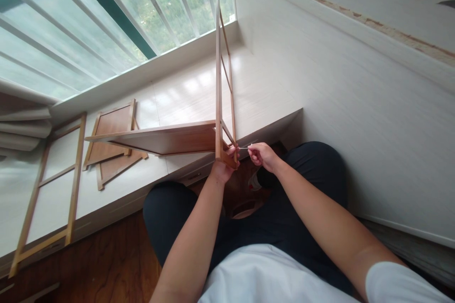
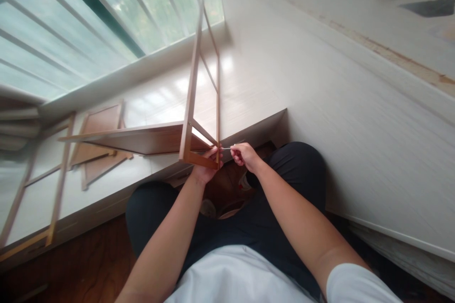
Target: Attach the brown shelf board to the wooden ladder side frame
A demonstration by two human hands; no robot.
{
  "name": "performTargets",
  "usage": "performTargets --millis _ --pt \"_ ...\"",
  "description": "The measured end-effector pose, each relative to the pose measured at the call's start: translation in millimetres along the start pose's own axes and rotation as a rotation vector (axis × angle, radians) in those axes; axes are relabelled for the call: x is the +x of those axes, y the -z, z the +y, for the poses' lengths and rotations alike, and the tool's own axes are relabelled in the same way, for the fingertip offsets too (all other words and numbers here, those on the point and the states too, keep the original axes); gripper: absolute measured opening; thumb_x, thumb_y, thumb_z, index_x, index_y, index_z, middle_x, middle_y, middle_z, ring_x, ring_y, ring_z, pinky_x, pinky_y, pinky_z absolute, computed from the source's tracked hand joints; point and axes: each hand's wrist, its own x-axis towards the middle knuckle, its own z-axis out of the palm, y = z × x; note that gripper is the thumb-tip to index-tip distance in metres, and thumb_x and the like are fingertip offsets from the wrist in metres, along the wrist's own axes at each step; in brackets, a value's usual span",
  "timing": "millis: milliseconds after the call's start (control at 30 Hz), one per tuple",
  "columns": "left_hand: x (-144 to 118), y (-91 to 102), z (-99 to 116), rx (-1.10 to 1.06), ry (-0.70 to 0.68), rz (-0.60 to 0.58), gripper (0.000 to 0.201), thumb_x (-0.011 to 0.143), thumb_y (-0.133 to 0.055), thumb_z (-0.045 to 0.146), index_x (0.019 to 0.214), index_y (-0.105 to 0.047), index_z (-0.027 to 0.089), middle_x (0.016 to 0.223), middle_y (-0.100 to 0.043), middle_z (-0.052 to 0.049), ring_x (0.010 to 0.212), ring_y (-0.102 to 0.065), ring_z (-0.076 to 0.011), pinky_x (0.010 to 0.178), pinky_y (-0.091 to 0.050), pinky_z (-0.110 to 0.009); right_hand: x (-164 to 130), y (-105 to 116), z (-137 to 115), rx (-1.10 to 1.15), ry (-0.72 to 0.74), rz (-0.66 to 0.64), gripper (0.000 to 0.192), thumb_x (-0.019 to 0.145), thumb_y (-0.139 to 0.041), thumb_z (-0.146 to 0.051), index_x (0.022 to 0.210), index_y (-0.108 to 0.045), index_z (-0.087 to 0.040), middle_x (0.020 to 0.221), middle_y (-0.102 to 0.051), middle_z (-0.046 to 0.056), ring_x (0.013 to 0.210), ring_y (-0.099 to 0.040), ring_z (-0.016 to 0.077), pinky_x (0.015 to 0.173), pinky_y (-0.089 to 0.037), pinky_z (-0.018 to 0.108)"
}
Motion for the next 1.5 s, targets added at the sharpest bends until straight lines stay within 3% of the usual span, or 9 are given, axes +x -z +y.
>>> performTargets --millis 467,900,1067,1167,1367,1500 --pt "1 -1.5 -1 -0.002 -0.007 0.001 0.018 0.082 -0.075 0.017 0.1 -0.075 0.015 0.081 -0.074 -0.002 0.061 -0.063 -0.0092 0.05 -0.049 -0.021 0 2 0 -0.057 0.061 0.071 0.028 0.076 -0.066 -0.037 0.061 -0.056 -0.015 0.045 -0.049 -0.002 0.036 -0.038 0.0054 0.035 -0.021 0.018" --pt "1 -0.5 -1 -0.019 0.001 -0.017 0.019 0.083 -0.074 0.016 0.101 -0.074 0.014 0.081 -0.075 -0.002 0.061 -0.064 -0.009 0.051 -0.05 -0.021 5 7 0 0.094 -0.144 -0.098 0.026 0.081 -0.05 -0.036 0.063 -0.038 -0.022 0.046 -0.035 -0.005 0.039 -0.028 0.0078 0.04 -0.02 0.021" --pt "0 -1.2 -1 -0.019 0.005 -0.018 0.019 0.083 -0.073 0.015 0.102 -0.074 0.014 0.08 -0.075 -0.002 0.062 -0.064 -0.0091 0.051 -0.05 -0.02 5 6 -2 0.079 -0.179 -0.1 0.024 0.08 -0.047 -0.035 0.064 -0.036 -0.022 0.046 -0.034 -0.005 0.039 -0.028 0.0082 0.04 -0.022 0.022" --pt "1 -1.1 -1 -0.014 -0.003 -0.015 0.019 0.083 -0.073 0.015 0.102 -0.074 0.014 0.081 -0.074 -0.002 0.061 -0.064 -0.0091 0.05 -0.05 -0.021 4 3 1 0.045 -0.131 -0.035 0.022 0.079 -0.051 -0.038 0.069 -0.042 -0.021 0.048 -0.04 -0.005 0.039 -0.031 0.008 0.039 -0.022 0.021" --pt "1 -1.5 -1 0.0 -0.011 -0.01 0.019 0.082 -0.074 0.016 0.101 -0.074 0.015 0.08 -0.074 -0.002 0.06 -0.064 -0.0091 0.048 -0.049 -0.02 4 0 8 -0.069 0.11 0.188 0.027 0.075 -0.063 -0.041 0.09 -0.051 -0.022 0.052 -0.054 -0.007 0.038 -0.039 0.0075 0.036 -0.024 0.018" --pt "0 -2.5 0 0.004 -0.016 -0.005 0.016 0.083 -0.073 0.015 0.099 -0.075 0.015 0.081 -0.073 -0.002 0.06 -0.063 -0.0092 0.047 -0.048 -0.021 0 0 10 -0.141 0.224 0.232 0.032 0.074 -0.066 -0.042 0.095 -0.052 -0.022 0.053 -0.056 -0.008 0.038 -0.04 0.0068 0.035 -0.026 0.016"
